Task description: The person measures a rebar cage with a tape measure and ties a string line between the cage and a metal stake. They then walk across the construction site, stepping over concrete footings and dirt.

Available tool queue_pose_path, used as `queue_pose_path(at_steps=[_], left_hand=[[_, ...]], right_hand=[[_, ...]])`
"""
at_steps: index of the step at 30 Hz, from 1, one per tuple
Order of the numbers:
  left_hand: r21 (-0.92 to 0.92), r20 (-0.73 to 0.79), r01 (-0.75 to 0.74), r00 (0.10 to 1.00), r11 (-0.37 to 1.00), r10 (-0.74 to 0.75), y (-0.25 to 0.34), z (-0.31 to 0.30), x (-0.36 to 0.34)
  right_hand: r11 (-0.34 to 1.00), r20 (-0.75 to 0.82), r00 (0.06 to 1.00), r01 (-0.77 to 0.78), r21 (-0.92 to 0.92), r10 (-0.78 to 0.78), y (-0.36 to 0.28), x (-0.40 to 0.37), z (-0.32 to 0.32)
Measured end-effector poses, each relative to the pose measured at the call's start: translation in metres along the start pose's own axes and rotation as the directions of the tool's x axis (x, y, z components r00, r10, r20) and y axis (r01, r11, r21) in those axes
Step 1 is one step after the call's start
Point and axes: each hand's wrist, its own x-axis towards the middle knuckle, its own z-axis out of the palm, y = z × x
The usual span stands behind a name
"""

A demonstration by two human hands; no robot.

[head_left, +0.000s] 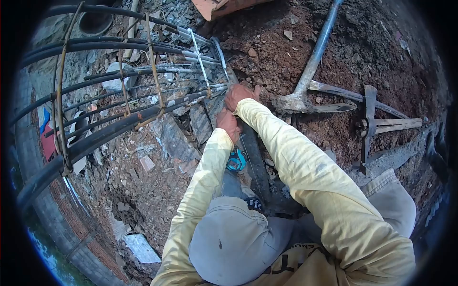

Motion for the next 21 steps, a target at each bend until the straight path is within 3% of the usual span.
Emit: queue_pose_path(at_steps=[1, 3, 5, 7, 8, 9, 11, 12, 13, 15, 17, 20, 21], left_hand=[[-0.03, 0.005, 0.014, 1.0, 0.999, -0.014, 0.003, 0.002, -0.004], [-0.156, 0.009, 0.102, 0.995, 0.983, -0.102, 0.009, 0.004, -0.01], [-0.241, 0.065, 0.227, 0.974, 0.944, -0.217, 0.009, -0.007, 0.0], [-0.274, 0.083, 0.324, 0.946, 0.906, -0.313, 0.014, -0.006, 0.0], [-0.266, 0.07, 0.357, 0.934, 0.896, -0.351, 0.017, -0.006, 0.0], [-0.257, 0.054, 0.39, 0.919, 0.884, -0.39, 0.022, -0.004, -0.003], [-0.255, 0.084, 0.428, 0.903, 0.867, -0.421, 0.03, 0.0, -0.006], [-0.252, 0.102, 0.448, 0.894, 0.858, -0.437, 0.031, 0.001, -0.006], [-0.255, 0.143, 0.465, 0.885, 0.848, -0.442, 0.032, 0.0, -0.005], [-0.257, 0.22, 0.496, 0.865, 0.829, -0.45, 0.035, -0.005, -0.005], [-0.214, 0.149, 0.444, 0.895, 0.87, -0.42, 0.037, 0.001, -0.006], [-0.118, -0.053, 0.26, 0.962, 0.958, -0.268, 0.025, 0.017, -0.009], [-0.072, -0.127, 0.184, 0.973, 0.98, -0.192, 0.02, 0.022, -0.01]], right_hand=[[0.987, -0.248, 0.964, 0.054, -0.148, -0.09, 0.004, -0.002, 0.003], [0.977, 0.088, 0.991, -0.118, 0.176, 0.104, 0.0, 0.001, -0.018], [0.963, 0.15, 0.98, -0.165, 0.214, 0.134, -0.006, 0.003, -0.029], [0.999, -0.081, 0.996, -0.049, -0.005, 0.048, -0.01, 0.004, -0.018], [0.689, -0.276, 0.961, 0.222, 0.69, -0.033, -0.013, 0.01, -0.012], [-0.06, -0.461, 0.886, 0.464, 0.884, 0.056, -0.012, 0.018, 0.017], [-0.554, -0.352, 0.9, 0.436, 0.71, 0.258, -0.018, 0.033, -0.005], [-0.723, -0.29, 0.889, 0.456, 0.519, 0.353, -0.018, 0.038, -0.004], [-0.938, -0.136, 0.944, 0.319, 0.135, 0.301, -0.025, 0.038, -0.002], [-0.957, -0.105, 0.974, 0.172, -0.233, 0.2, -0.029, 0.038, 0.013], [-0.974, -0.267, 0.938, 0.202, -0.1, 0.222, -0.02, 0.036, 0.055], [-0.897, -0.086, 0.893, 0.44, -0.033, 0.441, -0.028, 0.038, 0.044], [-0.897, -0.102, 0.892, 0.442, -0.02, 0.441, -0.027, 0.037, 0.047]])
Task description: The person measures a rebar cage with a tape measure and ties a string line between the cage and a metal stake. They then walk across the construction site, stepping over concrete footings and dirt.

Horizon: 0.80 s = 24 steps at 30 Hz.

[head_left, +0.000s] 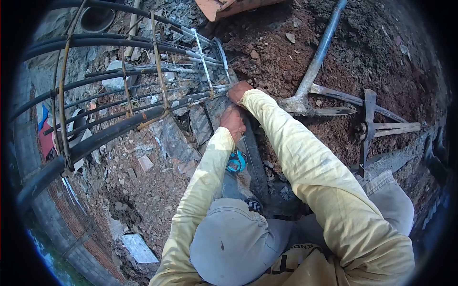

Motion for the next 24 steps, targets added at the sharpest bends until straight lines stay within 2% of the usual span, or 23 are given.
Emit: queue_pose_path(at_steps=[3, 5, 9, 11, 12, 15, 17, 19, 20, 21, 22, 23, 24], left_hand=[[0.193, -0.028, -0.226, 0.972, 0.955, 0.235, -0.015, 0.003, 0.007], [0.291, -0.035, -0.287, 0.95, 0.913, 0.309, -0.02, -0.001, 0.011], [0.424, -0.003, -0.405, 0.894, 0.81, 0.448, -0.02, -0.007, 0.016], [0.443, 0.012, -0.404, 0.895, 0.8, 0.445, -0.021, -0.008, 0.015], [0.44, 0.02, -0.38, 0.91, 0.814, 0.414, -0.019, -0.009, 0.014], [0.349, 0.009, -0.162, 0.986, 0.923, 0.169, -0.004, -0.007, 0.009], [0.09, 0.012, 0.036, 0.999, 0.995, -0.037, 0.008, 0.004, -0.001], [-0.058, 0.109, 0.16, 0.982, 0.985, -0.153, 0.015, 0.003, -0.001], [-0.127, 0.16, 0.231, 0.965, 0.965, -0.21, 0.016, 0.001, -0.001], [-0.163, 0.188, 0.255, 0.956, 0.953, -0.224, 0.016, 0.001, -0.001], [-0.197, 0.215, 0.278, 0.948, 0.94, -0.236, 0.016, 0.001, -0.003], [-0.23, 0.242, 0.3, 0.939, 0.926, -0.244, 0.017, 0.001, -0.004], [-0.244, 0.224, 0.259, 0.953, 0.935, -0.206, 0.014, 0.001, -0.004]], right_hand=[[0.997, 0.035, 0.999, 0.033, -0.073, -0.031, -0.004, -0.005, -0.006], [0.983, 0.029, 0.995, 0.098, -0.153, -0.094, -0.006, -0.007, -0.005], [0.989, 0.03, 0.994, 0.11, -0.094, -0.108, -0.006, -0.008, -0.021], [0.984, -0.004, 0.988, 0.152, -0.092, -0.153, -0.002, -0.01, -0.018], [0.976, -0.056, 0.977, 0.201, -0.081, -0.206, 0.002, -0.01, -0.015], [0.962, 0.087, 0.96, 0.271, -0.042, -0.266, 0.011, -0.005, -0.014], [0.974, 0.208, 0.951, 0.221, 0.052, -0.227, 0.015, 0.003, -0.021], [0.979, 0.294, 0.938, 0.15, 0.14, -0.185, 0.026, 0.012, 0.003], [0.972, 0.02, 0.983, 0.178, 0.152, -0.183, 0.04, 0.007, 0.044], [0.985, 0.227, 0.966, 0.094, 0.146, -0.126, 0.033, 0.01, 0.028], [0.992, 0.423, 0.904, 0.014, 0.123, -0.065, 0.02, 0.018, -0.007], [0.995, 0.599, 0.8, -0.058, 0.083, -0.003, 0.012, 0.022, -0.029], [0.994, 0.567, 0.823, -0.046, 0.096, -0.016, 0.011, 0.02, -0.031]])
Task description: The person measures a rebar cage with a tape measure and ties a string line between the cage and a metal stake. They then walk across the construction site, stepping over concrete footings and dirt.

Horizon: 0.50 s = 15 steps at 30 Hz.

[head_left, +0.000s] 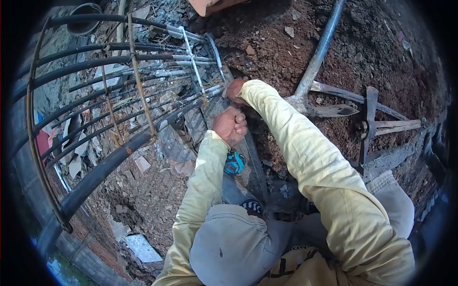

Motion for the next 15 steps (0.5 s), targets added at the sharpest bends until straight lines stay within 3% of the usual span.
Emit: queue_pose_path(at_steps=[5, 7, 11, 14, 15], left_hand=[[0.085, -0.027, -0.183, 0.982, 0.979, 0.186, -0.015, 0.001, 0.005], [0.229, -0.067, -0.267, 0.955, 0.936, 0.288, -0.02, -0.002, 0.011], [0.516, -0.088, -0.378, 0.869, 0.769, 0.487, -0.028, -0.001, 0.009], [0.585, 0.027, -0.455, 0.838, 0.671, 0.545, -0.026, -0.014, 0.019], [0.588, 0.021, -0.415, 0.866, 0.694, 0.499, -0.023, -0.012, 0.017]], right_hand=[[0.991, -0.199, 0.977, 0.052, -0.123, -0.076, 0.002, 0.0, 0.019], [0.987, -0.27, 0.956, 0.077, -0.139, -0.113, 0.002, -0.008, 0.022], [0.97, -0.139, 0.985, 0.071, -0.234, -0.106, -0.005, -0.007, 0.012], [0.979, -0.14, 0.983, 0.091, -0.184, -0.117, -0.003, -0.009, 0.004], [0.995, -0.159, 0.982, 0.102, -0.003, -0.101, 0.001, -0.007, 0.007]])
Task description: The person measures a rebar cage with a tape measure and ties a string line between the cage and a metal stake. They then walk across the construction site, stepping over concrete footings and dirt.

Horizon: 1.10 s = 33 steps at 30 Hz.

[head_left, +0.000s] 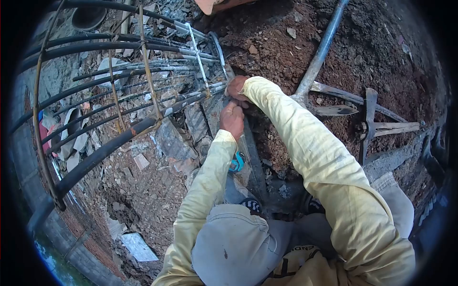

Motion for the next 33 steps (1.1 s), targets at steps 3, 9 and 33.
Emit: queue_pose_path(at_steps=[3, 9, 33], left_hand=[[-0.032, 0.039, 0.189, 0.981, 0.982, -0.188, 0.011, 0.0, -0.005], [-0.04, 0.09, 0.195, 0.977, 0.98, -0.191, 0.012, 0.012, -0.008], [-0.412, 0.087, 0.279, 0.96, 0.867, -0.267, 0.021, -0.003, -0.011]], right_hand=[[0.802, 0.051, 0.974, -0.211, 0.559, 0.221, 0.001, -0.016, -0.005], [-0.143, 0.152, 0.842, -0.09, 0.986, 0.518, -0.015, -0.029, 0.002], [0.885, 0.001, 0.93, -0.351, 0.306, 0.368, 0.027, 0.03, -0.009]])
